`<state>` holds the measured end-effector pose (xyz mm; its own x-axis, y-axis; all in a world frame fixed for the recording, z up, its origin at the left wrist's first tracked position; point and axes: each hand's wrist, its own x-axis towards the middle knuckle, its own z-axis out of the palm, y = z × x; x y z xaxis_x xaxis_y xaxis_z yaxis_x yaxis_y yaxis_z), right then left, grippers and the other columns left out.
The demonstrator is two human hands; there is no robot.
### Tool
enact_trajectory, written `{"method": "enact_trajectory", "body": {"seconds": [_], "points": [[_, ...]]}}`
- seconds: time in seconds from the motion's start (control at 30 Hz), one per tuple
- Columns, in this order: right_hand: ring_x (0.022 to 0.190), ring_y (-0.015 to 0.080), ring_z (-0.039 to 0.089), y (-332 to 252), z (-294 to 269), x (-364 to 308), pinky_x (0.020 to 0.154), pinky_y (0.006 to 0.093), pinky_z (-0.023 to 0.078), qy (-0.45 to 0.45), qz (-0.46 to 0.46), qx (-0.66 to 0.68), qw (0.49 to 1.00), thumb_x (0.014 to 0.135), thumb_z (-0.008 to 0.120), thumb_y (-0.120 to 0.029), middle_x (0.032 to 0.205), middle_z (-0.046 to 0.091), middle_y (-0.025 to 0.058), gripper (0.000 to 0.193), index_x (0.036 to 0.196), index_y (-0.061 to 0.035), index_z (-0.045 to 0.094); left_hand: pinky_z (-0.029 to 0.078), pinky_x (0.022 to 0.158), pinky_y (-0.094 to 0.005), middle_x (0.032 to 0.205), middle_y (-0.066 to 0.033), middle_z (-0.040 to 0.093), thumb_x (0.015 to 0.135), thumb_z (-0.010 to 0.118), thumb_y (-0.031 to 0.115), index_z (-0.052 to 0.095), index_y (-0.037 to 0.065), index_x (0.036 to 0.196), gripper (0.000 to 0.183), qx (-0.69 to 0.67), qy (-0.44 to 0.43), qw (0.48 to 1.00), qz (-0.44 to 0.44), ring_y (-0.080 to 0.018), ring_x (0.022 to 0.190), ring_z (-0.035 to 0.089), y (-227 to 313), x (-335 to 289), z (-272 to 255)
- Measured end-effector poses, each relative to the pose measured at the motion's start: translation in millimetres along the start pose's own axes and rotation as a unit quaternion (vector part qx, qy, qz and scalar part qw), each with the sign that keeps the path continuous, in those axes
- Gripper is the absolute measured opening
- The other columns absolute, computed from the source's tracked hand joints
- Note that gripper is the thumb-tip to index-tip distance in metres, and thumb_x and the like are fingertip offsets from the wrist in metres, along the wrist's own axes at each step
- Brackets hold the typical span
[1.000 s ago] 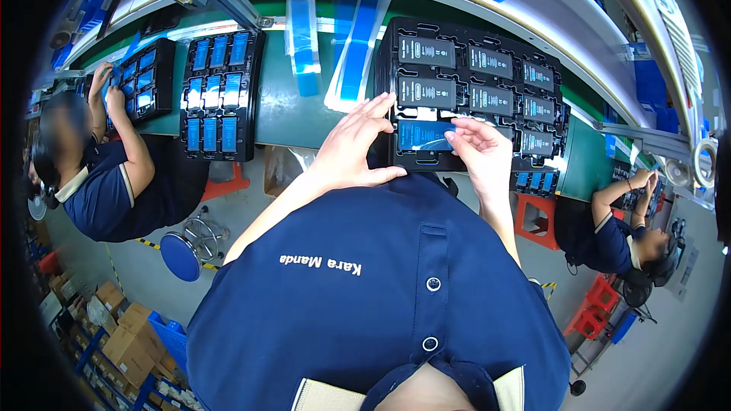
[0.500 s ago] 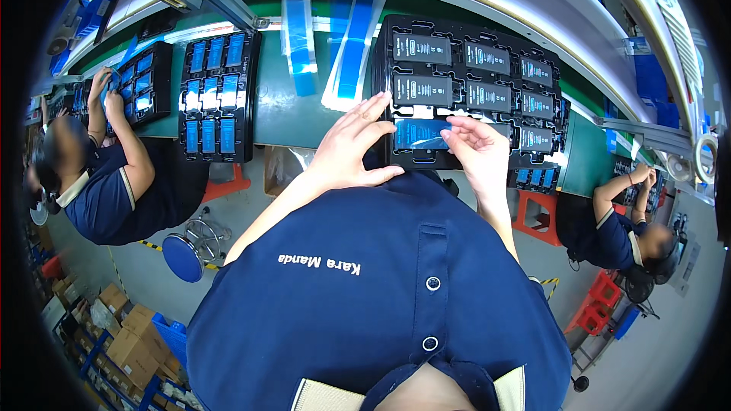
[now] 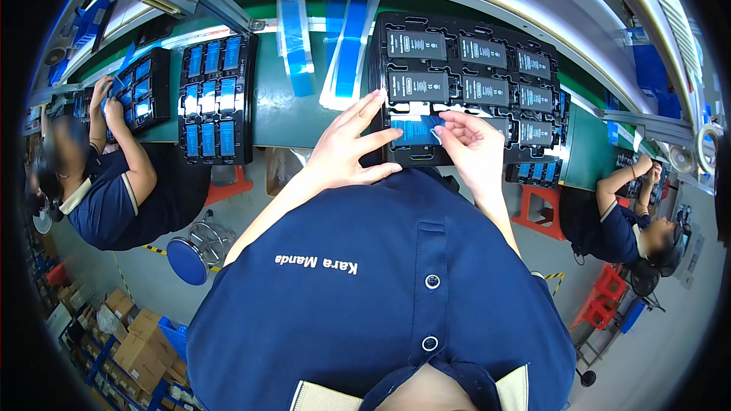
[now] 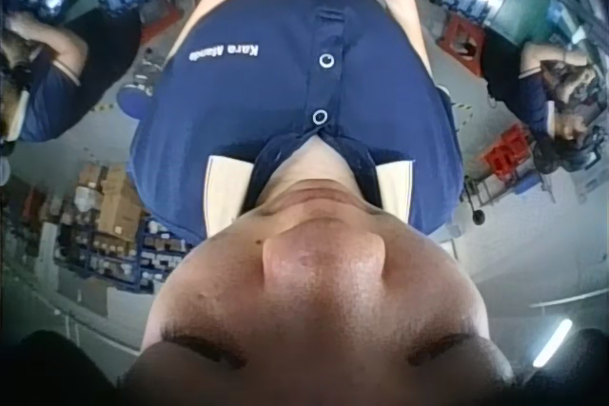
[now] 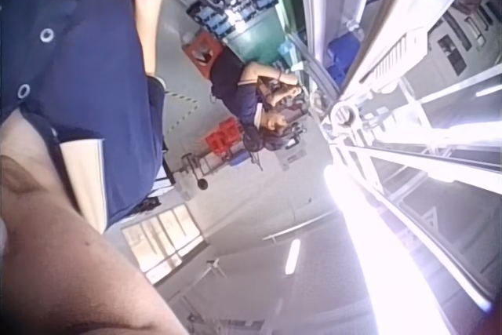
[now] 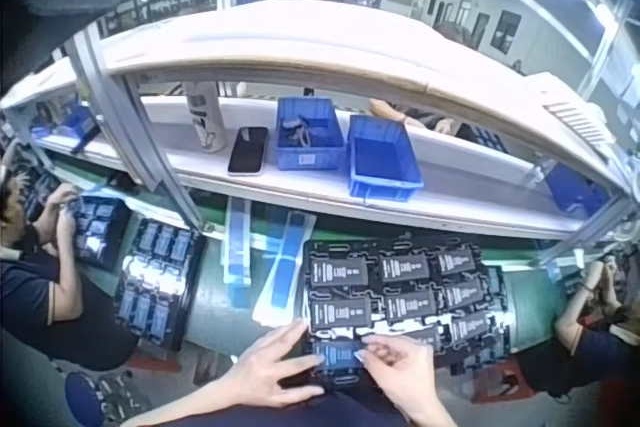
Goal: The person applies blue tape to the top of battery packs on a conveyor belt. They repeatedly peel tape from a roll, place it on each battery, and smooth it down. The person also briefly handles a small white card and a black cable during the process.
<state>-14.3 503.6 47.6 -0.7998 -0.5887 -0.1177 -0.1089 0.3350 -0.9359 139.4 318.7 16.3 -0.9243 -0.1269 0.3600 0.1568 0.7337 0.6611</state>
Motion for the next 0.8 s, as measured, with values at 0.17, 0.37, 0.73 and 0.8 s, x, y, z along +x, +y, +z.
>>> {"method": "enact_trajectory", "body": {"seconds": [0.17,0.37,0.73,0.8], "points": [[0.066,0.0096,0.065,-21.3,-0.7,-3.7,0.061,0.0226,0.053,-0.046,-0.081,-0.095,0.991,0.08,0.072,-0.001,0.082,0.069,0.0075,0.021,0.101,-0.0009,0.073,0.039,0.109,-0.0473,0.147,-0.0254,0.042,0.07,0.083,0.037,0.07,0.012,0.111,0.049,-0.004,0.007,1.0,0.006,-0.0404,0.136,0.042,-0.5,2.0,-0.8],[0.076,0.0175,0.067,-33.9,-10.9,-9.4,0.07,0.0301,0.054,-0.302,-0.147,0.023,0.942,0.079,0.074,0.0,0.087,0.07,0.0086,0.016,0.094,-0.0015,0.073,0.038,0.108,-0.0487,0.145,-0.0256,0.044,0.068,0.085,0.036,0.058,0.007,0.125,0.069,-0.056,0.022,0.998,-0.035,-0.041,0.135,0.043,-0.2,-1.2,-0.4],[0.079,0.009,0.064,-16.3,-11.9,-8.0,0.073,0.0224,0.053,-0.142,-0.03,0.064,0.987,0.084,0.072,0.001,0.092,0.068,0.0059,0.02,0.105,0.0003,0.071,0.035,0.11,-0.0484,0.149,-0.0246,0.04,0.067,0.086,0.034,0.055,0.004,0.129,0.076,-0.032,0.016,0.999,-0.024,-0.0414,0.139,0.039,2.6,1.5,-0.4],[0.078,0.0087,0.064,-14.3,-7.2,-9.2,0.072,0.0218,0.053,-0.089,0.0,0.116,0.989,0.085,0.072,0.001,0.091,0.067,0.0058,0.021,0.105,0.0008,0.07,0.035,0.11,-0.0488,0.15,-0.0239,0.038,0.068,0.085,0.033,0.057,0.004,0.126,0.071,-0.023,0.022,0.999,-0.023,-0.0422,0.139,0.037,5.1,3.6,-1.4]]}}
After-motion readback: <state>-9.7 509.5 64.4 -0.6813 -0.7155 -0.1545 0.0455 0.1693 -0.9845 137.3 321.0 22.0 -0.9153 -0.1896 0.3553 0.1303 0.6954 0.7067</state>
